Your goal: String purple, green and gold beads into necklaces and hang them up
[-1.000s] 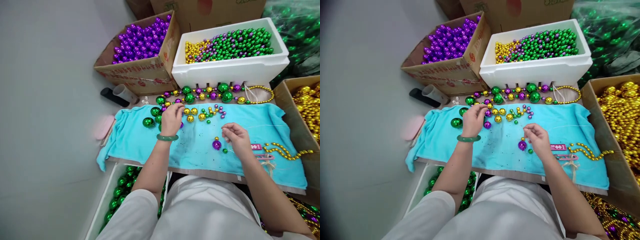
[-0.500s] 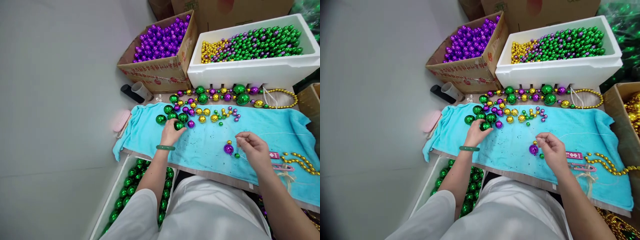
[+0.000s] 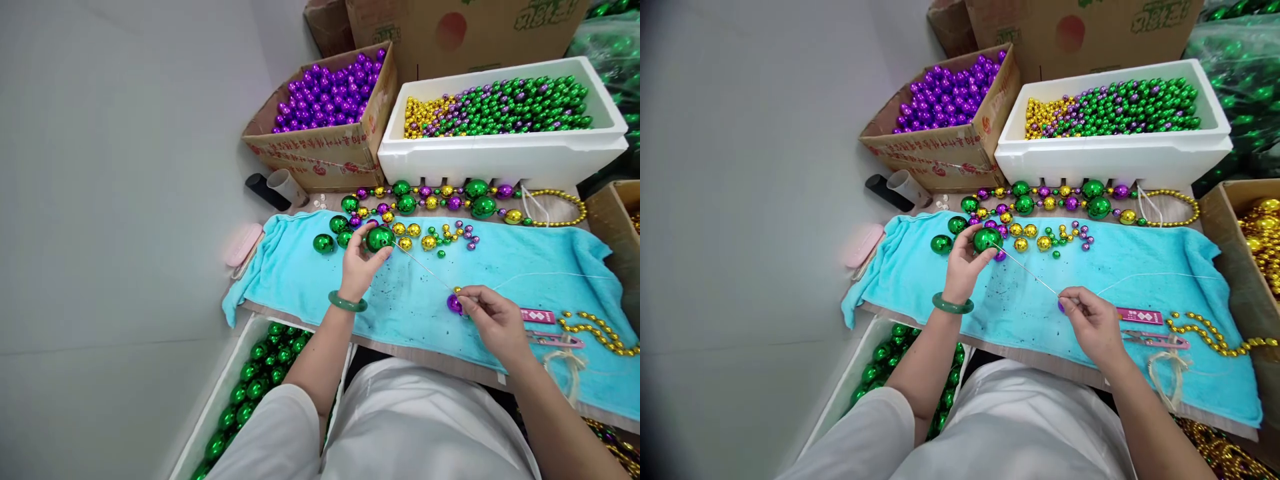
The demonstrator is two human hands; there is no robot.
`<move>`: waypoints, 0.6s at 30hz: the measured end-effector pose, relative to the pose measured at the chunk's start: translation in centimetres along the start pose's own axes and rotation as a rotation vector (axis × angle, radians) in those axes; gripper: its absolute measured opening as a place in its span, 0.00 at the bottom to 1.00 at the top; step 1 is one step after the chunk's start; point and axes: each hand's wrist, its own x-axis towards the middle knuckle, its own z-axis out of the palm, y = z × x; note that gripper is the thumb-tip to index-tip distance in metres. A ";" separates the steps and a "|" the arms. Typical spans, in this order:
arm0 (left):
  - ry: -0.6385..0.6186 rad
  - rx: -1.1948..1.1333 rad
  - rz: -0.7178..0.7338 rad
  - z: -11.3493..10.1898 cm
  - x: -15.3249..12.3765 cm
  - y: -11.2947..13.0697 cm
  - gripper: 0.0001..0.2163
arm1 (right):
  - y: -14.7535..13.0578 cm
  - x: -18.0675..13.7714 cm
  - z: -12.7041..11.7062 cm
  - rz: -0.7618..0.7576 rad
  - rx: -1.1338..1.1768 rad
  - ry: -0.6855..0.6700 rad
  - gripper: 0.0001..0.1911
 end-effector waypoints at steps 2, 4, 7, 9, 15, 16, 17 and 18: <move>0.013 0.123 0.095 0.3 -0.2 0.0 0.26 | -0.1 -0.1 -0.2 -0.005 -0.027 0.008 0.11; 0.002 0.203 0.144 0.5 -0.4 0.1 0.27 | -0.2 -0.2 -0.3 -0.008 -0.056 0.018 0.11; 0.003 0.281 0.178 0.4 -0.5 0.0 0.27 | -0.4 -0.2 -0.4 -0.018 -0.082 0.022 0.11; 0.012 0.316 0.184 0.2 -0.4 -0.2 0.27 | -0.6 -0.2 -0.4 -0.029 -0.091 0.021 0.11; 0.019 0.574 0.353 -0.2 -0.4 -0.3 0.26 | -1.1 -0.4 -0.5 -0.049 -0.134 0.031 0.10; 0.019 0.647 0.413 -0.2 -0.5 -0.3 0.26 | -1.1 -0.4 -0.5 -0.052 -0.145 0.034 0.10; 0.018 0.721 0.476 -0.1 -0.6 -0.3 0.26 | -1.2 -0.4 -0.5 -0.054 -0.155 0.035 0.10; 0.016 0.789 0.538 0.0 -0.8 -0.3 0.26 | -1.1 -0.3 -0.4 -0.056 -0.160 0.036 0.10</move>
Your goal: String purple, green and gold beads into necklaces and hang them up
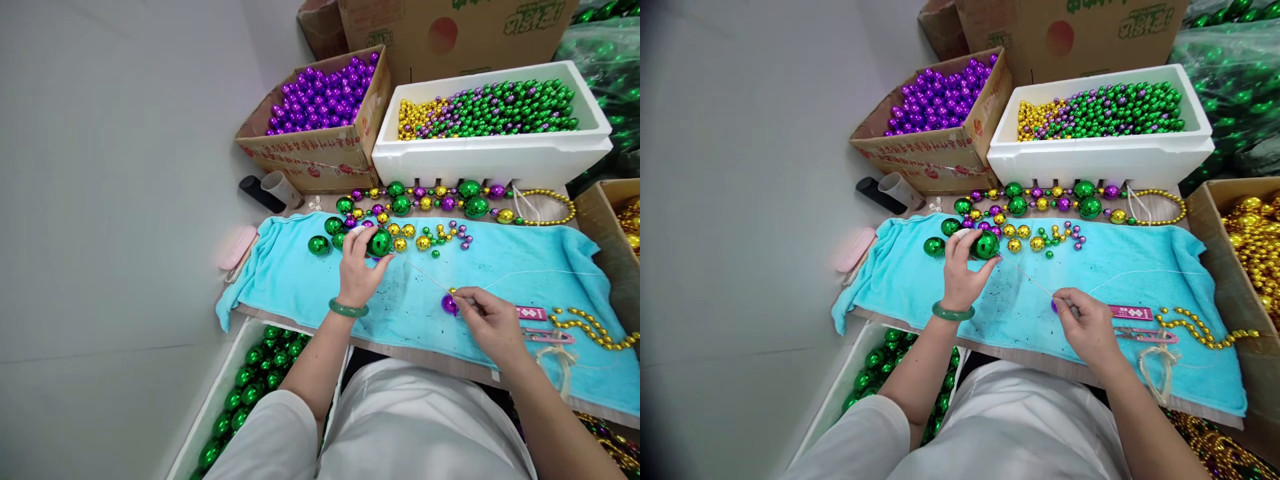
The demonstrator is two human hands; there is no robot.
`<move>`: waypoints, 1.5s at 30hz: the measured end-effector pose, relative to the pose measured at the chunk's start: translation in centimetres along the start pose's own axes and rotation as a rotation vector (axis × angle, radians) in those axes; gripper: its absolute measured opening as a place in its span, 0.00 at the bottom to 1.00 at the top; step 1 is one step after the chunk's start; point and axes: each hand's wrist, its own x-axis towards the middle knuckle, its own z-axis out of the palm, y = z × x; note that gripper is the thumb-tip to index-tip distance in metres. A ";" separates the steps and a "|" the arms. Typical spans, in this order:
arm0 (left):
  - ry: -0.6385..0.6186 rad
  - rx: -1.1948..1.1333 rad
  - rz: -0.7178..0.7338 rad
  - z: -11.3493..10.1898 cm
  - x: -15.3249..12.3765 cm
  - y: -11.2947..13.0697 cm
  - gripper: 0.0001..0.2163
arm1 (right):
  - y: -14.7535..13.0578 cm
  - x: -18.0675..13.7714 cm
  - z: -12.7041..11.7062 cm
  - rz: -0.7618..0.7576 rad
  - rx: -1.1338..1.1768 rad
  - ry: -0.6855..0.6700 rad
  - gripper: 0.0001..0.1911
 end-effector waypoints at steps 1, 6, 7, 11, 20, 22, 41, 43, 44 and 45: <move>0.004 0.059 0.055 0.1 -0.2 0.1 0.25 | 0.0 0.1 0.1 0.001 0.000 -0.002 0.10; 0.017 0.219 0.238 1.3 -1.1 0.6 0.25 | 0.2 0.5 0.9 0.023 0.024 -0.014 0.11; 0.012 0.230 0.261 1.5 -1.2 0.7 0.24 | 0.2 0.6 1.1 0.022 0.025 -0.014 0.11; -0.013 0.245 0.323 2.3 -1.3 1.1 0.24 | 0.2 0.9 1.3 0.025 0.039 0.002 0.10; -0.049 0.207 0.262 2.9 -1.1 1.2 0.24 | 0.3 1.2 0.8 0.054 0.049 0.015 0.09; -0.069 0.212 0.306 2.9 -1.1 1.1 0.25 | 0.6 1.3 0.8 0.064 0.045 0.028 0.09; -0.213 -0.953 -0.412 3.7 -0.3 3.1 0.29 | 2.6 1.6 1.0 0.165 0.345 0.026 0.11; -0.192 -0.990 -0.378 3.7 -0.2 3.6 0.30 | 3.0 1.7 1.2 0.172 0.377 0.051 0.11; -0.193 -1.000 -0.351 3.7 -0.3 3.9 0.29 | 3.2 1.8 1.2 0.173 0.387 0.064 0.10; -0.199 -1.003 -0.326 3.6 -0.3 4.2 0.29 | 3.3 1.9 1.3 0.169 0.389 0.075 0.10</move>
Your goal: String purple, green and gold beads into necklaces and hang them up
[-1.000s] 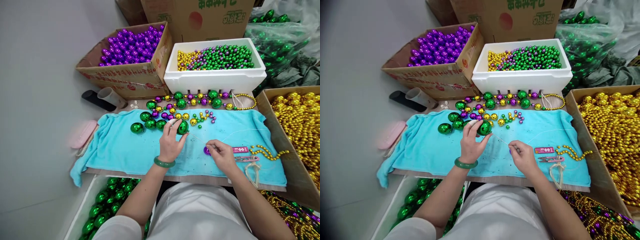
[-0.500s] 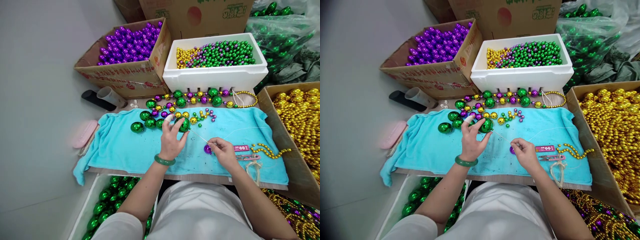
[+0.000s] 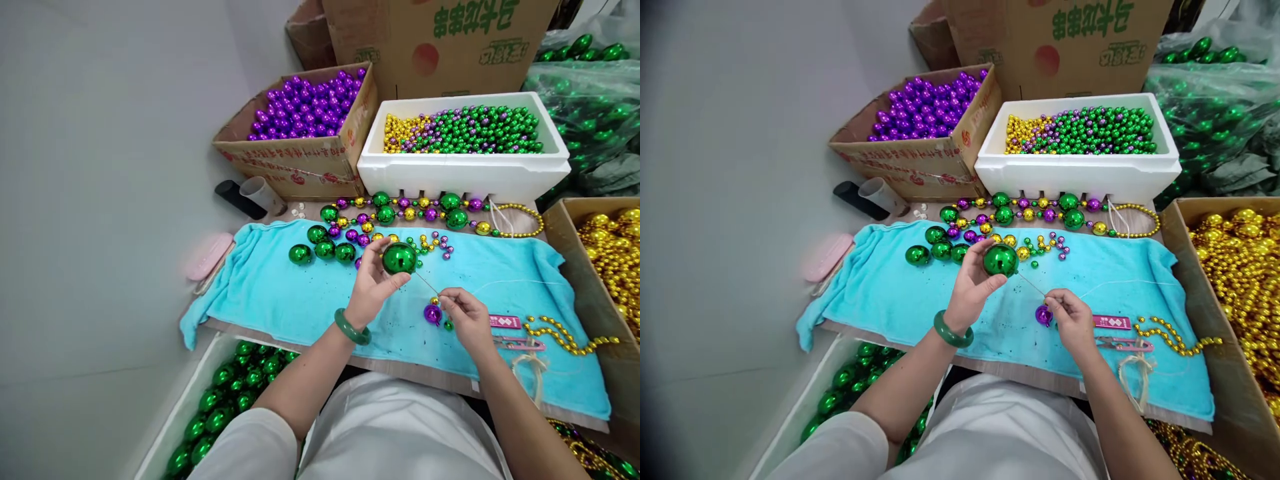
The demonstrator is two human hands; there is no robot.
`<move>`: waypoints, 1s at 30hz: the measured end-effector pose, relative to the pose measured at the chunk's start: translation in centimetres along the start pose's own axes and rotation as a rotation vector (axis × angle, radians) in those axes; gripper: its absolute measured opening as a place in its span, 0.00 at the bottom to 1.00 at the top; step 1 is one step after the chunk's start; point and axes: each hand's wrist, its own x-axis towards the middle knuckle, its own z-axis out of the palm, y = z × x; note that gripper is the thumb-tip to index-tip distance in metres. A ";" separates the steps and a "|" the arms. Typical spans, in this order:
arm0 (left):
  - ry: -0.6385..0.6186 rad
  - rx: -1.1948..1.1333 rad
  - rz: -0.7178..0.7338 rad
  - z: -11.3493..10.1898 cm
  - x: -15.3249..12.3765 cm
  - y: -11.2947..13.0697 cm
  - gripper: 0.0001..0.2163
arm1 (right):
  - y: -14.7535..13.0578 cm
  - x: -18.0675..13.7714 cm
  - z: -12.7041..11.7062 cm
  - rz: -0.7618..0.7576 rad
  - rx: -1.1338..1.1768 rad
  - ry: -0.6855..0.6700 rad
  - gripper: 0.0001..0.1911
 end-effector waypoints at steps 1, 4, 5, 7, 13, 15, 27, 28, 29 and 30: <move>-0.014 0.008 0.015 0.2 -0.1 0.2 0.29 | 0.1 0.1 0.0 -0.009 -0.002 0.008 0.10; -0.011 0.052 0.029 0.7 -0.3 0.8 0.30 | 0.3 0.3 -0.3 -0.039 -0.002 0.003 0.09; -0.005 0.058 0.017 0.8 -0.3 1.1 0.30 | 0.3 0.4 -0.4 -0.041 0.007 -0.013 0.09; -0.012 0.049 -0.026 0.8 -0.3 1.4 0.29 | 0.4 0.3 -0.5 -0.033 0.026 -0.055 0.10; -0.022 0.202 -0.040 1.2 -1.1 1.5 0.29 | 0.3 0.0 0.0 0.006 0.067 -0.089 0.11; -0.061 0.325 -0.019 1.3 -1.5 1.2 0.30 | 0.1 0.1 0.3 0.016 0.109 -0.090 0.11; -0.391 1.171 0.280 3.1 5.3 -4.9 0.11 | -1.7 1.1 -2.8 0.009 0.258 0.372 0.13; -0.432 1.213 0.261 4.1 5.8 -5.6 0.11 | -1.8 1.0 -3.0 0.011 0.264 0.391 0.13; -0.463 1.243 0.235 5.1 6.1 -6.2 0.12 | -1.8 0.9 -3.1 0.012 0.266 0.402 0.13; -0.477 1.257 0.198 6.1 6.4 -6.9 0.12 | -1.7 0.8 -3.2 0.011 0.261 0.405 0.13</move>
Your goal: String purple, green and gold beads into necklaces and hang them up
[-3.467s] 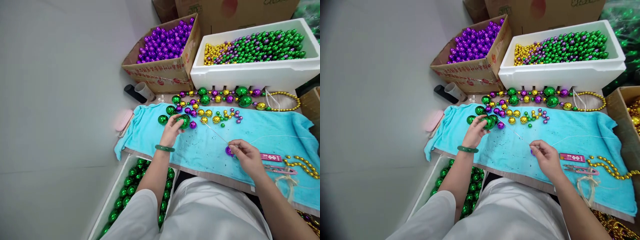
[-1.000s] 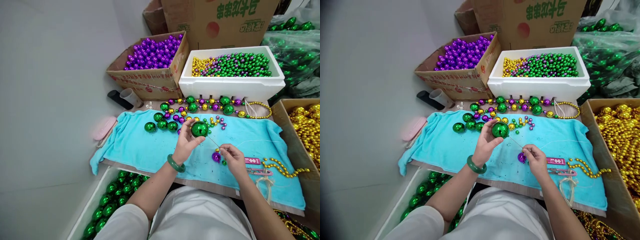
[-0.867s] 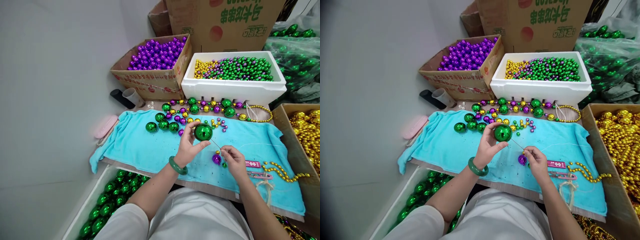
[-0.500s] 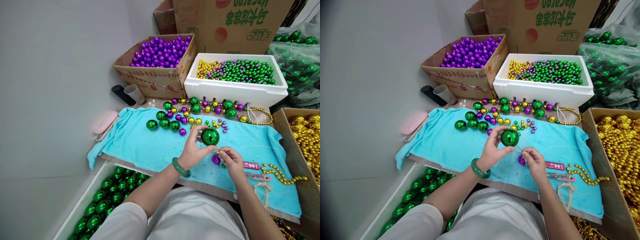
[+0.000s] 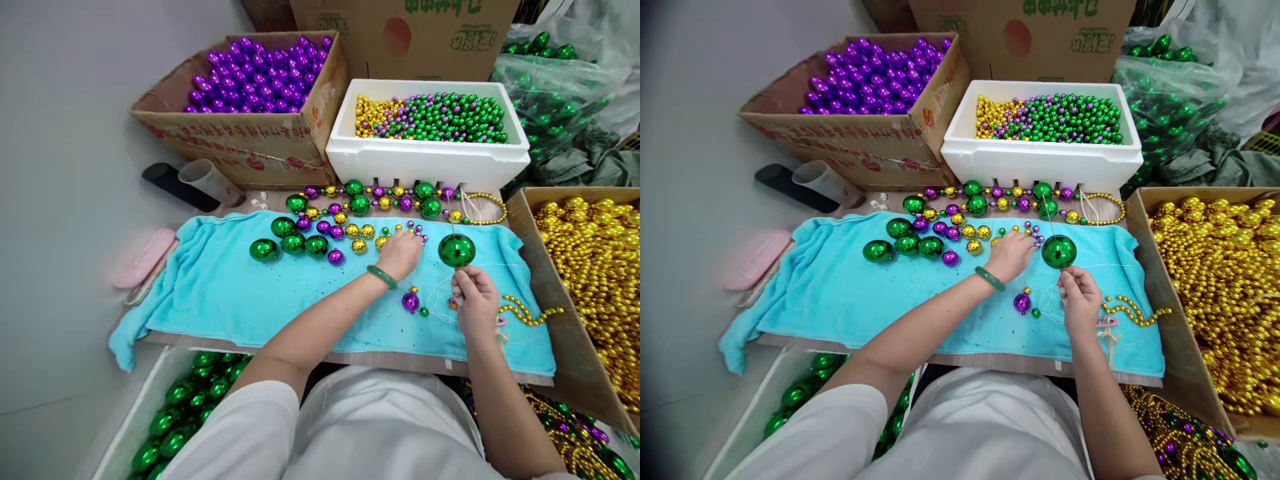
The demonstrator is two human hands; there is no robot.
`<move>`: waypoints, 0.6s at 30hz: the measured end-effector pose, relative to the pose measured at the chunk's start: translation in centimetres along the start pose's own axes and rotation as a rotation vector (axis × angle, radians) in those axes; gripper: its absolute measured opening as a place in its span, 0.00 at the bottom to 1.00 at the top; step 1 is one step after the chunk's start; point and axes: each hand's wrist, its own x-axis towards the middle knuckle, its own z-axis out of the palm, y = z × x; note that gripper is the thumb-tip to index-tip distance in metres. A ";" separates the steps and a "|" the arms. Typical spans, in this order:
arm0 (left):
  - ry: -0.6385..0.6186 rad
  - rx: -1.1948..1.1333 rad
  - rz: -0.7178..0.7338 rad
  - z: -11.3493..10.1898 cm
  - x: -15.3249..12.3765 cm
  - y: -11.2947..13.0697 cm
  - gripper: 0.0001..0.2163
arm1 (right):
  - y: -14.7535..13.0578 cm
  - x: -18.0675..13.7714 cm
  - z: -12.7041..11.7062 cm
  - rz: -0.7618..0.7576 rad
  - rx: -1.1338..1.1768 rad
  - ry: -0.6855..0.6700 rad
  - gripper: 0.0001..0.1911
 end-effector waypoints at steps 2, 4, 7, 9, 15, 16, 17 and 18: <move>-0.036 -0.036 -0.067 1.4 1.2 0.8 0.10 | 0.2 -0.1 -0.4 -0.008 -0.027 -0.004 0.14; -0.042 -0.091 -0.130 2.5 2.0 1.2 0.09 | 0.4 -0.1 -0.8 -0.013 -0.057 -0.005 0.14; -0.023 -0.128 -0.162 2.8 2.5 1.1 0.09 | 0.6 0.0 -1.5 -0.009 -0.068 -0.003 0.14; 0.000 -0.242 -0.187 2.0 2.4 0.7 0.09 | 0.6 -0.1 -1.7 -0.015 -0.080 -0.019 0.13; 0.050 -1.646 -0.528 -3.4 0.2 -1.7 0.11 | 0.5 -0.7 -1.5 -0.047 -0.217 -0.125 0.10; 0.059 -1.767 -0.546 -4.1 -0.4 -2.1 0.10 | 0.5 -0.8 -1.3 -0.044 -0.236 -0.141 0.10; 0.072 -1.842 -0.555 -4.7 -0.9 -2.4 0.10 | 0.6 -0.9 -1.1 -0.042 -0.254 -0.156 0.10; 0.085 -1.883 -0.559 -5.0 -1.3 -2.7 0.09 | 0.6 -1.0 -0.9 -0.041 -0.270 -0.167 0.10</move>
